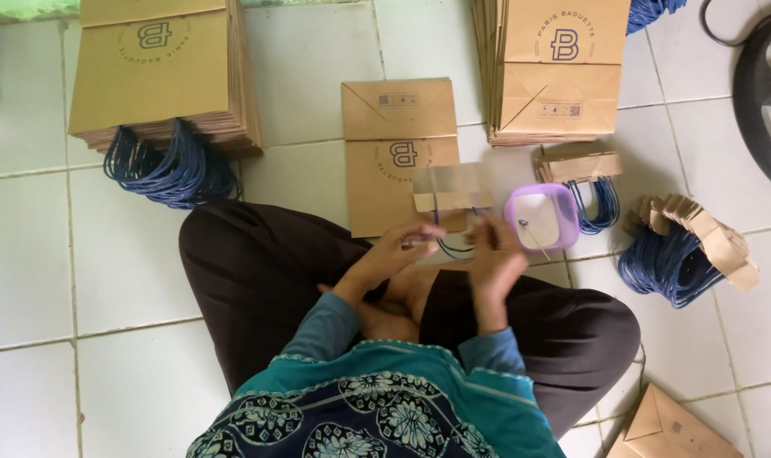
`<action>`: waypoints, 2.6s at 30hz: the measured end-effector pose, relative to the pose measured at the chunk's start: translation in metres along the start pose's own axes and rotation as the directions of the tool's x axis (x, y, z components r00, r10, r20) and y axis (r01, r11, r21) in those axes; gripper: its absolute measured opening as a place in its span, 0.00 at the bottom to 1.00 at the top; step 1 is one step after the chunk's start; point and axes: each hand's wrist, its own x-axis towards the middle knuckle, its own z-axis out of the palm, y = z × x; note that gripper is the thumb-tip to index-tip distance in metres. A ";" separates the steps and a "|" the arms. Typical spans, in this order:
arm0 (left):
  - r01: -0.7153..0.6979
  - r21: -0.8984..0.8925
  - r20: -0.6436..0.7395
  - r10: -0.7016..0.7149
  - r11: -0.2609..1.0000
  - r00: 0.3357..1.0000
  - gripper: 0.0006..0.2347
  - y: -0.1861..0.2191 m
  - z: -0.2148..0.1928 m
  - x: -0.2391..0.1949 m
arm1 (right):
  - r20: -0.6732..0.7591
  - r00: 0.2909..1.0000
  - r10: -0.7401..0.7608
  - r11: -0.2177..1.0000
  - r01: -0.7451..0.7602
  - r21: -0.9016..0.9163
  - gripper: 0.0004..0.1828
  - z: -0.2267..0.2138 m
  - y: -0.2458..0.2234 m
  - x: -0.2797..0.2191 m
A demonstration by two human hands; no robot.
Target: The person sits on the floor and assembles paper bags by applying glue to the handles and attaching them to the bag body. They use a small stick to spread the adhesive and press the handles into place before stacking the finished bags.
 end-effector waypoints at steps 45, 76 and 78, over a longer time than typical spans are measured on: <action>-0.110 0.676 0.037 0.116 0.729 0.993 0.08 -0.037 -0.139 0.137 | 0.385 0.900 0.204 0.902 -0.020 -0.432 0.08 0.048 0.090 -0.027; -0.187 0.721 0.136 0.128 0.668 0.982 0.06 -0.072 -0.132 0.174 | 0.209 0.927 -0.311 0.860 0.368 -0.354 0.09 0.115 0.109 0.031; -0.173 0.715 0.128 0.116 0.678 0.985 0.06 -0.072 -0.131 0.173 | 0.213 0.930 -0.299 0.858 0.360 -0.368 0.09 0.115 0.112 0.028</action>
